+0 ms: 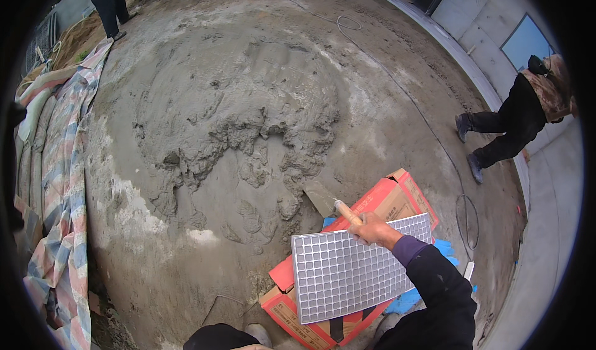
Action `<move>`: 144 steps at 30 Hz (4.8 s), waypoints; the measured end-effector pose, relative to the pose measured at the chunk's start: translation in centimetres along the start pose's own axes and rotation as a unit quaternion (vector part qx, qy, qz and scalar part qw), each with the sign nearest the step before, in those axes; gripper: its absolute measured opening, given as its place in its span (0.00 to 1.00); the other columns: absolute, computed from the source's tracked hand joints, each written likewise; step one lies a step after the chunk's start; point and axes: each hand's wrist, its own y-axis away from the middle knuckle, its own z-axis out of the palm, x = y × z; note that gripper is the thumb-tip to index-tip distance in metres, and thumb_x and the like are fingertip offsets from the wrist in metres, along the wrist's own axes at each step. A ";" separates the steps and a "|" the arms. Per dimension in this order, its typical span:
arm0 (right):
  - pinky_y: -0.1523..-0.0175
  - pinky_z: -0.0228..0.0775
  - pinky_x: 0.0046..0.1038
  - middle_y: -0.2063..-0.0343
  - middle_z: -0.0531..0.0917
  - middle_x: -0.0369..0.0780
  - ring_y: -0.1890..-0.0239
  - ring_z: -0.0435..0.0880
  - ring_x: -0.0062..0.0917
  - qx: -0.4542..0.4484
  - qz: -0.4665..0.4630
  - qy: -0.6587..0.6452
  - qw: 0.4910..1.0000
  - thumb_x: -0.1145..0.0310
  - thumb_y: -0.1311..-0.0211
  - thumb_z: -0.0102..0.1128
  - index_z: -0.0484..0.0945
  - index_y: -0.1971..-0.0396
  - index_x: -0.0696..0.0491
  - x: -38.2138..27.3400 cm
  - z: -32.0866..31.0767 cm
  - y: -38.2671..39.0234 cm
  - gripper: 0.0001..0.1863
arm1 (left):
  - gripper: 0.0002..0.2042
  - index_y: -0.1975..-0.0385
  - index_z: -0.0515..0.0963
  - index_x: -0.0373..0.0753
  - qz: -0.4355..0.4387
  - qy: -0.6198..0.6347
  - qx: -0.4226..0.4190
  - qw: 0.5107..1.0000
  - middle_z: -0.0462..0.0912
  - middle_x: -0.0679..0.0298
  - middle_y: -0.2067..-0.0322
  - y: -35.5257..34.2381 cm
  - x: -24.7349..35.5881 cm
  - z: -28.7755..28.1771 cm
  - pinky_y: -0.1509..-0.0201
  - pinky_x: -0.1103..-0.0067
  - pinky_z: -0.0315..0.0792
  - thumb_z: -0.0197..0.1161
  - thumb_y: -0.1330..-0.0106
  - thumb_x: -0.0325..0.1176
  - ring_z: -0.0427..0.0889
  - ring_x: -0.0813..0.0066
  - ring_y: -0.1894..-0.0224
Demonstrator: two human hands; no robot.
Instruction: The person measures the floor area, levels the sand base, applies mortar to a tile, and sets it in place, tapping it to align with adjacent tiles. The person uses a tape measure, notched trowel, and rubber mallet during the process.
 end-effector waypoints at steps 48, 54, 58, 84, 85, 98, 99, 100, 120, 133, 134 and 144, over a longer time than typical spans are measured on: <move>0.64 0.75 0.45 0.71 0.85 0.52 0.72 0.86 0.44 0.010 -0.339 0.182 0.923 0.66 0.46 0.64 0.77 0.63 0.61 -9.6 14.7 -6.2 0.16 | 0.16 0.53 0.81 0.31 0.020 -0.096 0.013 0.995 0.84 0.63 0.61 4.6 -4.9 1.5 0.50 0.79 0.74 0.53 0.18 0.38 0.80 0.77 0.57; 0.84 0.56 0.27 0.81 0.73 0.33 0.86 0.70 0.18 -0.171 -0.078 -0.142 0.972 0.63 0.33 0.67 0.71 0.66 0.53 -11.0 29.4 -6.6 0.13 | 0.16 0.53 0.81 0.32 0.037 -0.091 0.026 0.995 0.85 0.63 0.57 6.6 -3.7 -0.4 0.46 0.78 0.74 0.52 0.17 0.39 0.82 0.77 0.54; 0.83 0.58 0.28 0.82 0.71 0.33 0.86 0.70 0.20 -0.132 -0.069 -0.188 0.971 0.63 0.33 0.68 0.71 0.66 0.54 -20.3 34.6 -12.9 0.14 | 0.16 0.54 0.81 0.31 0.058 -0.082 0.059 0.993 0.85 0.62 0.57 7.5 -2.5 -1.0 0.46 0.77 0.75 0.50 0.17 0.38 0.82 0.76 0.54; 0.72 0.70 0.36 0.79 0.80 0.45 0.78 0.82 0.35 0.150 -0.389 0.237 0.878 0.55 0.35 0.71 0.75 0.73 0.57 4.7 -3.5 13.5 0.21 | 0.22 0.64 0.77 0.27 0.039 -0.127 0.028 0.991 0.80 0.53 0.71 1.9 -6.7 5.2 0.62 0.75 0.71 0.49 0.17 0.43 0.78 0.67 0.70; 0.72 0.71 0.37 0.78 0.81 0.47 0.76 0.84 0.39 0.195 -0.373 0.321 0.848 0.57 0.37 0.73 0.75 0.72 0.56 7.9 -4.9 15.8 0.19 | 0.22 0.65 0.77 0.28 0.029 -0.121 0.047 0.991 0.80 0.53 0.71 1.0 -7.5 5.8 0.62 0.75 0.71 0.49 0.17 0.43 0.78 0.67 0.70; 0.73 0.73 0.40 0.77 0.77 0.42 0.77 0.83 0.39 0.263 -0.312 0.392 0.824 0.66 0.43 0.69 0.71 0.69 0.52 33.7 -10.0 18.9 0.13 | 0.17 0.59 0.78 0.30 0.127 -0.274 0.232 0.925 0.80 0.60 0.72 -7.2 -16.0 12.4 0.61 0.75 0.71 0.52 0.19 0.41 0.77 0.71 0.70; 0.73 0.73 0.40 0.76 0.78 0.42 0.76 0.83 0.39 0.253 -0.297 0.386 0.836 0.66 0.43 0.69 0.71 0.69 0.52 34.6 -10.4 18.3 0.13 | 0.17 0.59 0.78 0.31 0.126 -0.280 0.230 0.923 0.80 0.61 0.72 -7.6 -16.0 12.7 0.61 0.77 0.71 0.53 0.19 0.41 0.78 0.73 0.69; 0.73 0.73 0.41 0.76 0.79 0.43 0.76 0.84 0.40 0.250 -0.297 0.391 0.835 0.66 0.43 0.70 0.71 0.69 0.52 35.4 -10.8 18.0 0.14 | 0.17 0.59 0.79 0.31 0.132 -0.278 0.228 0.924 0.80 0.62 0.72 -7.7 -16.3 13.3 0.61 0.77 0.71 0.53 0.19 0.41 0.78 0.73 0.70; 0.69 0.72 0.47 0.76 0.81 0.48 0.73 0.83 0.47 0.345 -0.171 0.415 0.824 0.66 0.43 0.73 0.72 0.68 0.55 36.3 -8.6 18.6 0.15 | 0.17 0.57 0.80 0.30 0.015 -0.225 0.089 0.970 0.81 0.60 0.73 -6.3 -12.4 10.1 0.61 0.77 0.73 0.53 0.18 0.41 0.79 0.72 0.71; 0.77 0.66 0.22 0.80 0.73 0.31 0.82 0.72 0.15 -0.227 -0.109 -0.036 0.967 0.43 0.25 0.57 0.72 0.66 0.52 -5.5 18.4 5.1 0.25 | 0.17 0.53 0.80 0.31 0.038 -0.076 -0.054 0.995 0.83 0.64 0.69 2.2 -2.7 3.3 0.58 0.81 0.72 0.51 0.17 0.40 0.80 0.79 0.65; 0.77 0.65 0.22 0.79 0.72 0.31 0.82 0.70 0.15 -0.254 -0.056 -0.066 0.963 0.45 0.25 0.58 0.72 0.65 0.53 -7.7 23.2 3.7 0.23 | 0.17 0.52 0.80 0.31 0.038 -0.091 -0.052 0.994 0.83 0.64 0.69 3.1 -1.5 2.6 0.58 0.81 0.71 0.50 0.17 0.40 0.79 0.80 0.65; 0.79 0.64 0.33 0.82 0.74 0.34 0.84 0.72 0.22 -0.124 -0.090 -0.182 0.971 0.45 0.28 0.62 0.72 0.74 0.55 -23.1 48.4 -7.5 0.26 | 0.16 0.53 0.81 0.32 0.064 -0.037 -0.038 0.997 0.83 0.64 0.63 7.1 6.0 -2.4 0.52 0.81 0.71 0.51 0.17 0.39 0.78 0.80 0.59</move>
